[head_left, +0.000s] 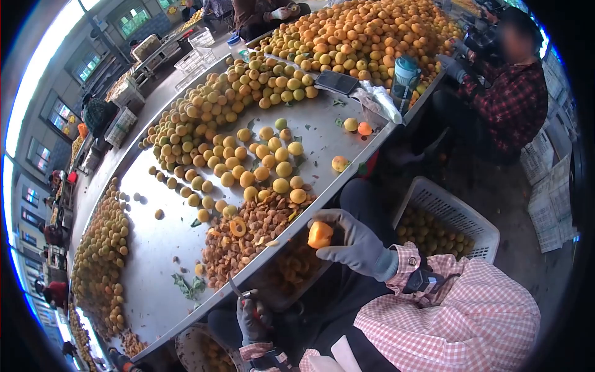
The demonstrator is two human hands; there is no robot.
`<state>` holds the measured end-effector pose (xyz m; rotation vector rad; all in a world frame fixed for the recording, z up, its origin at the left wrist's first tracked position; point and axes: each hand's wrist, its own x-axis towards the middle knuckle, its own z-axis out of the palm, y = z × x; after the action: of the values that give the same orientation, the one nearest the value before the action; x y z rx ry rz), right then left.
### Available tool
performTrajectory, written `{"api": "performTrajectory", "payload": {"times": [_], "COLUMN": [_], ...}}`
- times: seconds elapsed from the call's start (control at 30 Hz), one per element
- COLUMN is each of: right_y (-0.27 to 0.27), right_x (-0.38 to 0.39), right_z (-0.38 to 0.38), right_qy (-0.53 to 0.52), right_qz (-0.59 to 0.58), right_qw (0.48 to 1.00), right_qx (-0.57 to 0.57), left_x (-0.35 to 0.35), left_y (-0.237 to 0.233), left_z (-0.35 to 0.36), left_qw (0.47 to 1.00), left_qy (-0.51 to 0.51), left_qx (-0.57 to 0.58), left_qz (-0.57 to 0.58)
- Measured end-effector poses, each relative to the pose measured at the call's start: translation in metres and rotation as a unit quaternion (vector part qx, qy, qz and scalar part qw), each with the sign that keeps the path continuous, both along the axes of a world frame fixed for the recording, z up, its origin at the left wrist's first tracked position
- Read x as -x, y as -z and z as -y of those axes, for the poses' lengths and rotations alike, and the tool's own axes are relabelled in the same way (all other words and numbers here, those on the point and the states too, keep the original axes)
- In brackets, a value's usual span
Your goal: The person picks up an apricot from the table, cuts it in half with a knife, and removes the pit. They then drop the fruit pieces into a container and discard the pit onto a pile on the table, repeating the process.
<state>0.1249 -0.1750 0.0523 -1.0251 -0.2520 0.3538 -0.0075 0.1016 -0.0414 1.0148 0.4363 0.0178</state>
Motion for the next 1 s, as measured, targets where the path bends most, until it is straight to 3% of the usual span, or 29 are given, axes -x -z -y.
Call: {"api": "performTrajectory", "payload": {"times": [0.3,0.37,0.4,0.47,0.53,0.63,0.73,0.83,0.93,1.0], "right_y": [0.006,0.007,0.01,0.017,0.018,0.012,0.013,0.013,0.012,0.032], "right_x": [-0.002,-0.003,-0.003,-0.004,0.0,0.005,0.007,-0.007,-0.048,-0.076], "right_z": [0.0,0.001,0.001,0.001,-0.003,-0.01,-0.014,-0.003,0.02,0.039], "right_qy": [-0.039,-0.099,-0.1,-0.191,-0.193,-0.2,-0.2,-0.121,0.038,0.147], "right_qz": [-0.084,-0.221,-0.222,-0.346,-0.322,-0.342,-0.298,-0.21,-0.132,-0.012], "right_qw": [0.996,0.963,0.963,0.882,0.896,0.876,0.902,0.967,0.989,0.988], "right_qx": [-0.007,-0.117,-0.116,-0.255,-0.236,-0.276,-0.238,-0.084,0.057,0.05], "left_x": [-0.001,-0.001,0.0,-0.001,-0.001,0.0,0.001,0.0,0.002,0.003], "left_y": [-0.002,-0.002,-0.001,0.002,0.002,0.006,0.008,0.013,0.017,0.017], "left_z": [0.015,0.019,0.019,0.02,0.02,0.018,0.018,0.018,0.015,0.015], "left_qw": [1.0,0.999,0.999,0.999,0.999,0.999,0.999,1.0,1.0,1.0], "left_qy": [0.01,0.004,0.001,0.027,0.025,0.028,0.019,0.02,0.029,0.026], "left_qx": [0.024,0.04,0.041,0.046,0.044,0.046,0.034,0.005,-0.007,-0.009], "left_qz": [0.002,0.002,0.001,0.007,-0.001,-0.006,-0.008,-0.008,-0.008,-0.014]}}
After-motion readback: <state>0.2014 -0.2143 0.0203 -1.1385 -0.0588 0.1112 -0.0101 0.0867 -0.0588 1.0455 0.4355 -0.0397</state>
